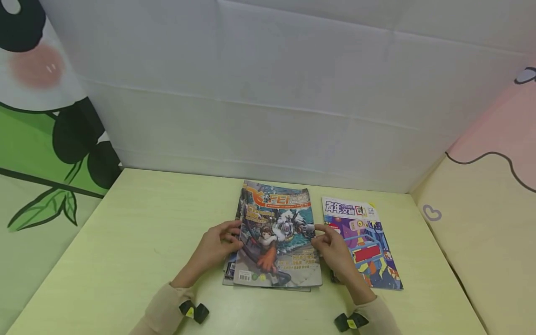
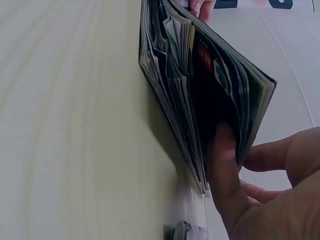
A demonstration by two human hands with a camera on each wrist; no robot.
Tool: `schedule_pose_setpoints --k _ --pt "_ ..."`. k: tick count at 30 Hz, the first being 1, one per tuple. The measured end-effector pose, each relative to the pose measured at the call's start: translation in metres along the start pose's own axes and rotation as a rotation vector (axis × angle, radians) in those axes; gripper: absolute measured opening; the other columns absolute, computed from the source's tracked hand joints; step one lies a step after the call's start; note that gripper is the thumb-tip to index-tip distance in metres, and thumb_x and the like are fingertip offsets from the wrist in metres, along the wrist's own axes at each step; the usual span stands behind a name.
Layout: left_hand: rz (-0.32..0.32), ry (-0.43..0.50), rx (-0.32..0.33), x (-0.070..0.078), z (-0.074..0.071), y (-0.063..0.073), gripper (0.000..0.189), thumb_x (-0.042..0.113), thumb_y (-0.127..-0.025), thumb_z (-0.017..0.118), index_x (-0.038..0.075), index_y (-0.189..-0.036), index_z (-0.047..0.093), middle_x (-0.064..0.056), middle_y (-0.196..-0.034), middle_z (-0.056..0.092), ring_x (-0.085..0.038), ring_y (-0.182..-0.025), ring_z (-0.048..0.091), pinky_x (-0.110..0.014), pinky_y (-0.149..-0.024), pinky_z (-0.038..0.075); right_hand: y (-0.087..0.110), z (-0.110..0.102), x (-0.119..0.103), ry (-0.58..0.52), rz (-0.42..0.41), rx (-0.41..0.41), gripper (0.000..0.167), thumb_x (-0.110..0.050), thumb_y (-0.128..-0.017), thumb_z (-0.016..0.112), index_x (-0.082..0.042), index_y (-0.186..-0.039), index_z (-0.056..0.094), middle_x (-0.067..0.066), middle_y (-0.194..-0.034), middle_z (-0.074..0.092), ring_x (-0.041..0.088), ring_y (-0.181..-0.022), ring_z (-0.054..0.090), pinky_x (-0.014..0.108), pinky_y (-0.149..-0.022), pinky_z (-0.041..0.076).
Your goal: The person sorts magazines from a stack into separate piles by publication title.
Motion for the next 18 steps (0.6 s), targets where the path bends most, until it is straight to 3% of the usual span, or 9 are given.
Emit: schedule_pose_setpoints --k 6,14,18 --pt "0.023 -0.007 0.001 0.0043 0.0007 0.0009 0.056 -0.002 -0.097 0.080 -0.006 -0.150 0.062 -0.020 -0.127 0.076 -0.027 -0.102 0.076 -0.035 -0.085 0.065 0.0002 -0.0008 -0.0004 -0.040 -0.002 -0.016 0.044 0.000 -0.108 0.065 0.000 -0.152 0.060 0.018 -0.109 0.081 0.019 -0.082 0.061 0.028 -0.057 0.040" --pt "0.022 -0.009 0.002 0.0025 0.0015 0.0000 0.056 -0.004 -0.097 0.080 -0.005 -0.150 0.062 -0.020 -0.127 0.075 -0.029 -0.103 0.077 -0.039 -0.085 0.066 0.0004 -0.0008 0.0027 -0.103 0.018 -0.027 0.043 0.002 -0.108 0.065 -0.002 -0.151 0.060 0.019 -0.105 0.082 0.020 -0.077 0.063 0.029 -0.058 0.053" --pt "0.018 -0.013 0.001 0.0018 0.0012 -0.0003 0.056 -0.005 -0.097 0.079 -0.005 -0.150 0.062 -0.020 -0.126 0.075 -0.028 -0.103 0.076 -0.036 -0.083 0.066 0.0004 -0.0003 0.0022 -0.131 0.025 -0.030 0.043 0.002 -0.109 0.064 -0.003 -0.152 0.059 0.019 -0.105 0.082 0.019 -0.073 0.061 0.028 -0.057 0.052"
Point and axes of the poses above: each hand's wrist, its own y-axis away from the middle knuckle, its own z-axis out of the palm, x = y × z, the point moved 10 cm from there along -y, towards the middle knuckle
